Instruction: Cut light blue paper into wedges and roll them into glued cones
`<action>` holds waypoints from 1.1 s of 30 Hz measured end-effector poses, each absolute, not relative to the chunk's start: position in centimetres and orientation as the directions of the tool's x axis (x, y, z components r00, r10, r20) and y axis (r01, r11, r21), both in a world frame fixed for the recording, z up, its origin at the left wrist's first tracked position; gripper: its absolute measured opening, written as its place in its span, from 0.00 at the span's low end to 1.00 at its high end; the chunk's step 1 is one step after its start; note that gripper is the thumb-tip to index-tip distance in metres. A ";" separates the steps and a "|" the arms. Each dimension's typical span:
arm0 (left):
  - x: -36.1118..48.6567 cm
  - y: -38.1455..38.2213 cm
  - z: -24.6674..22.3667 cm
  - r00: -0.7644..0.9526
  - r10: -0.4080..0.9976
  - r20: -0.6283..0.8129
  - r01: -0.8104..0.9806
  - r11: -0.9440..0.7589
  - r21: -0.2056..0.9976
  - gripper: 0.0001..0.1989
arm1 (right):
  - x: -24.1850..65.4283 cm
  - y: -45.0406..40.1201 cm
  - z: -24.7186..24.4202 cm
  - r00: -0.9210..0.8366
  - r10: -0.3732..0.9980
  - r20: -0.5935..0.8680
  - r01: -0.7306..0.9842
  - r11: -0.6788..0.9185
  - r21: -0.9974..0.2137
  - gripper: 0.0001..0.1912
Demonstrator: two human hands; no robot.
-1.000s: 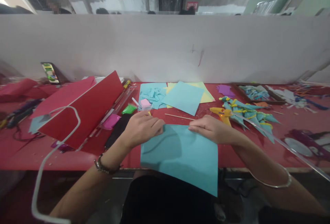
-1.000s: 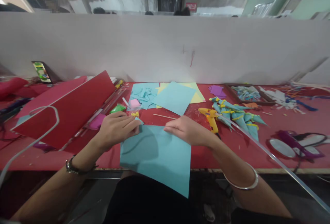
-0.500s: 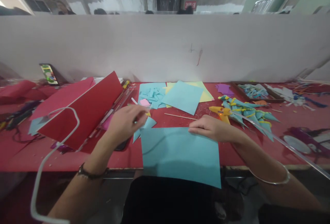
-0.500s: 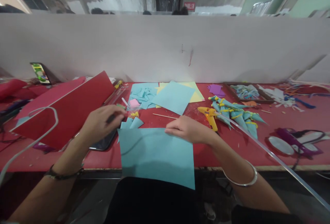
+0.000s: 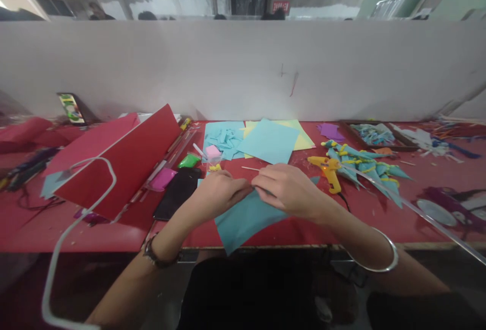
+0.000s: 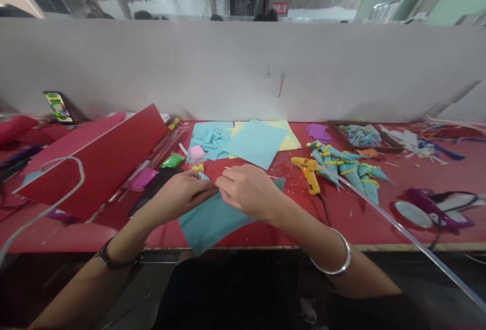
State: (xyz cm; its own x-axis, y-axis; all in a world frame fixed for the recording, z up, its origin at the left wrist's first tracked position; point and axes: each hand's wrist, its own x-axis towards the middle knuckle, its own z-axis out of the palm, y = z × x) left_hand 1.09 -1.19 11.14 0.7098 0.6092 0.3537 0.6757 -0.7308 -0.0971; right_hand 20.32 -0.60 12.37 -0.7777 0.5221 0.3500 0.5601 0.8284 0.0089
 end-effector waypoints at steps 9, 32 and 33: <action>0.7 -1.1 10.7 0.672 0.628 0.392 0.670 -0.742 0.040 0.20 | 21.0 0.8 10.2 -0.679 0.592 0.435 0.535 0.804 -0.259 0.08; -1.6 -0.6 11.0 0.673 0.658 0.339 0.685 -0.727 0.052 0.22 | 27.1 2.4 8.9 -0.497 0.779 0.383 0.727 0.615 -0.306 0.07; -1.5 -0.5 11.0 0.671 0.658 0.342 0.685 -0.727 0.054 0.21 | 27.2 2.5 9.1 -0.488 0.779 0.394 0.742 0.608 -0.283 0.07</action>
State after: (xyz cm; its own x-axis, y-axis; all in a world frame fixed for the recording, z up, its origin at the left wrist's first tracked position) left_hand -1.47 -0.53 10.99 0.6709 0.6580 0.3418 0.6849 -0.7266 0.0545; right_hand 27.25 2.46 9.06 -0.4879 0.7790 0.3939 0.7420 0.6078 -0.2830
